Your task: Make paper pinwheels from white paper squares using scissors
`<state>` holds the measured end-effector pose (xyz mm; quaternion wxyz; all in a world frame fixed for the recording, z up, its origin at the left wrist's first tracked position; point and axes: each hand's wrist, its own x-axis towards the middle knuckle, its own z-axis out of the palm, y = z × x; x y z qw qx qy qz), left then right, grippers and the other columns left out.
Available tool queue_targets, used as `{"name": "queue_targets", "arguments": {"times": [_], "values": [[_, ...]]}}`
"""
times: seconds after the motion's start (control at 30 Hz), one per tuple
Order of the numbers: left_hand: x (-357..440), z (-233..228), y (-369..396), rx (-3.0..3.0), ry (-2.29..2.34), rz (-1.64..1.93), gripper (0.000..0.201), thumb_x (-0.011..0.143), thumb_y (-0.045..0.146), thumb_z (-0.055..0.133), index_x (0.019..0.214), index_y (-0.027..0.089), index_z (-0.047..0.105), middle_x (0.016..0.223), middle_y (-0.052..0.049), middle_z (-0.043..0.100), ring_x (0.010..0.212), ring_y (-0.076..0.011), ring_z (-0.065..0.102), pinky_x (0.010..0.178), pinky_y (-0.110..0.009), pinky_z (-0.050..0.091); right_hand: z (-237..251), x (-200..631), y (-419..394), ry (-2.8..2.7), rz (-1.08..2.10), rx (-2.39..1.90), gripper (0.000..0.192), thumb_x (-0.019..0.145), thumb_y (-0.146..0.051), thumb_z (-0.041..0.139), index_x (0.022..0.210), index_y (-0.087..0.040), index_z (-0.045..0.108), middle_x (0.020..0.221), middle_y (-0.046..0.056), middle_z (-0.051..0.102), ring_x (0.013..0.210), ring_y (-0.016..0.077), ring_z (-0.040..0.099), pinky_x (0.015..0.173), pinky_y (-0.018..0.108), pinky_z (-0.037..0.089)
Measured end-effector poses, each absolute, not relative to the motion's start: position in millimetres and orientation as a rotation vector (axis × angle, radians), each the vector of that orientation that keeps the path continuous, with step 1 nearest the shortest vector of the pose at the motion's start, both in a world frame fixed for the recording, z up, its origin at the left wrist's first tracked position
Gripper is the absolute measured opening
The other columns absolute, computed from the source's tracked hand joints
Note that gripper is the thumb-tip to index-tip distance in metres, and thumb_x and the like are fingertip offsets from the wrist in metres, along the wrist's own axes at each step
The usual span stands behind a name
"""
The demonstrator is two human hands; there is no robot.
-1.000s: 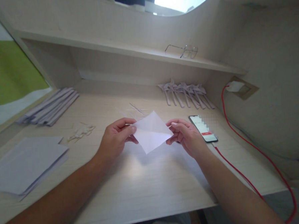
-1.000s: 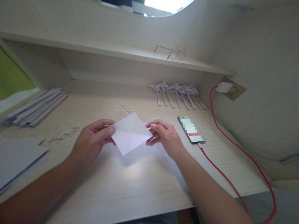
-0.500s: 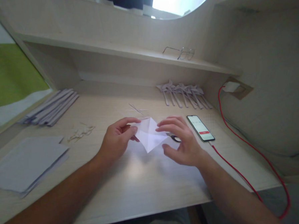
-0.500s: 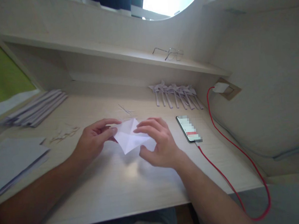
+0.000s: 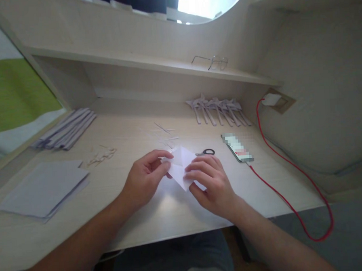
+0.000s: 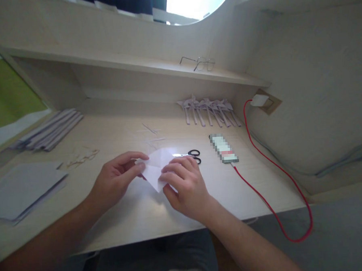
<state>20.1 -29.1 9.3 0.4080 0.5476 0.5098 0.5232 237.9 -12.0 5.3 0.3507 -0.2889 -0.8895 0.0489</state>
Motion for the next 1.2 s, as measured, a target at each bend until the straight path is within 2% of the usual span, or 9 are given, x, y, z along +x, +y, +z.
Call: {"name": "queue_targets", "arguments": {"times": [0.17, 0.37, 0.6, 0.77, 0.87, 0.97, 1.07, 1.13, 1.2], "values": [[21, -13, -81, 1.716, 1.428, 1.077, 0.018, 0.088, 0.025, 0.067, 0.105, 0.024, 0.07, 0.103, -0.003, 0.073, 0.093, -0.0205, 0.068, 0.083, -0.032, 0.052, -21, 250, -47, -2.189, 0.312, -0.805, 0.023, 0.087, -0.009, 0.058, 0.1, -0.024, 0.069, 0.108, 0.007, 0.074, 0.11, 0.0273, 0.061, 0.1, 0.049, 0.048], [30, -32, -120, 2.075, 1.552, 1.053, 0.015, 0.086, 0.016, 0.062, 0.094, 0.021, 0.073, 0.093, -0.008, 0.069, 0.093, -0.0257, 0.063, 0.086, -0.039, 0.048, -37, 263, -79, -2.184, 0.444, -0.841, 0.027, 0.083, -0.007, 0.058, 0.1, -0.024, 0.069, 0.112, 0.008, 0.072, 0.114, 0.0277, 0.06, 0.101, 0.05, 0.049], [24, -12, -119, 1.539, 1.313, 0.989, 0.032, 0.088, 0.031, 0.066, 0.119, 0.026, 0.066, 0.121, -0.008, 0.069, 0.11, -0.0268, 0.063, 0.094, -0.037, 0.047, -29, 267, -83, -2.08, 0.529, -0.77, 0.035, 0.082, -0.002, 0.054, 0.1, -0.026, 0.071, 0.118, 0.008, 0.07, 0.119, 0.0266, 0.06, 0.101, 0.05, 0.052], [24, 10, -72, 0.94, 1.225, 1.024, 0.064, 0.082, 0.04, 0.076, 0.138, 0.024, 0.05, 0.1, -0.005, 0.076, 0.085, -0.0227, 0.071, 0.073, -0.03, 0.052, -9, 262, -58, -2.066, 0.311, -0.77, 0.035, 0.08, -0.003, 0.057, 0.096, -0.029, 0.075, 0.134, 0.005, 0.064, 0.134, 0.0313, 0.051, 0.108, 0.057, 0.046], [27, 15, -42, 0.866, 1.079, 0.931, 0.044, 0.079, 0.039, 0.078, 0.115, 0.016, 0.068, 0.096, -0.009, 0.077, 0.076, -0.022, 0.07, 0.069, -0.03, 0.053, 1, 256, -35, -2.09, 0.222, -0.735, 0.032, 0.082, -0.006, 0.059, 0.095, -0.03, 0.076, 0.135, 0.004, 0.063, 0.135, 0.031, 0.05, 0.109, 0.056, 0.046], [26, 14, -20, 0.853, 1.085, 0.905, 0.033, 0.075, 0.04, 0.082, 0.097, 0.016, 0.075, 0.09, -0.009, 0.078, 0.071, -0.0222, 0.07, 0.065, -0.03, 0.053, 7, 254, -12, -2.159, 0.21, -0.685, 0.03, 0.084, -0.009, 0.059, 0.096, -0.031, 0.076, 0.139, 0.003, 0.061, 0.137, 0.0292, 0.049, 0.109, 0.052, 0.046], [20, 15, -1, 0.883, 1.19, 0.923, 0.032, 0.074, 0.042, 0.083, 0.095, 0.019, 0.076, 0.087, -0.008, 0.079, 0.07, -0.0236, 0.071, 0.064, -0.031, 0.055, 13, 261, 16, -2.228, 0.232, -0.747, 0.038, 0.087, -0.008, 0.057, 0.113, -0.029, 0.073, 0.141, 0.006, 0.06, 0.132, 0.0266, 0.053, 0.108, 0.048, 0.047], [15, 19, 11, 0.916, 1.3, 0.945, 0.035, 0.072, 0.045, 0.084, 0.096, 0.021, 0.077, 0.086, -0.008, 0.08, 0.067, -0.0248, 0.072, 0.059, -0.031, 0.055, 16, 270, 39, -2.244, 0.271, -0.965, 0.039, 0.089, -0.007, 0.055, 0.122, -0.023, 0.069, 0.127, 0.01, 0.068, 0.118, 0.0246, 0.06, 0.102, 0.043, 0.049], [9, 24, 24, 0.952, 1.389, 0.951, 0.04, 0.069, 0.049, 0.085, 0.097, 0.021, 0.077, 0.085, -0.008, 0.08, 0.062, -0.0254, 0.071, 0.052, -0.03, 0.053, 19, 279, 62, -2.32, 0.27, -1.282, 0.029, 0.09, -0.011, 0.057, 0.115, -0.018, 0.071, 0.115, 0.011, 0.072, 0.109, 0.0256, 0.062, 0.097, 0.04, 0.05]]}}
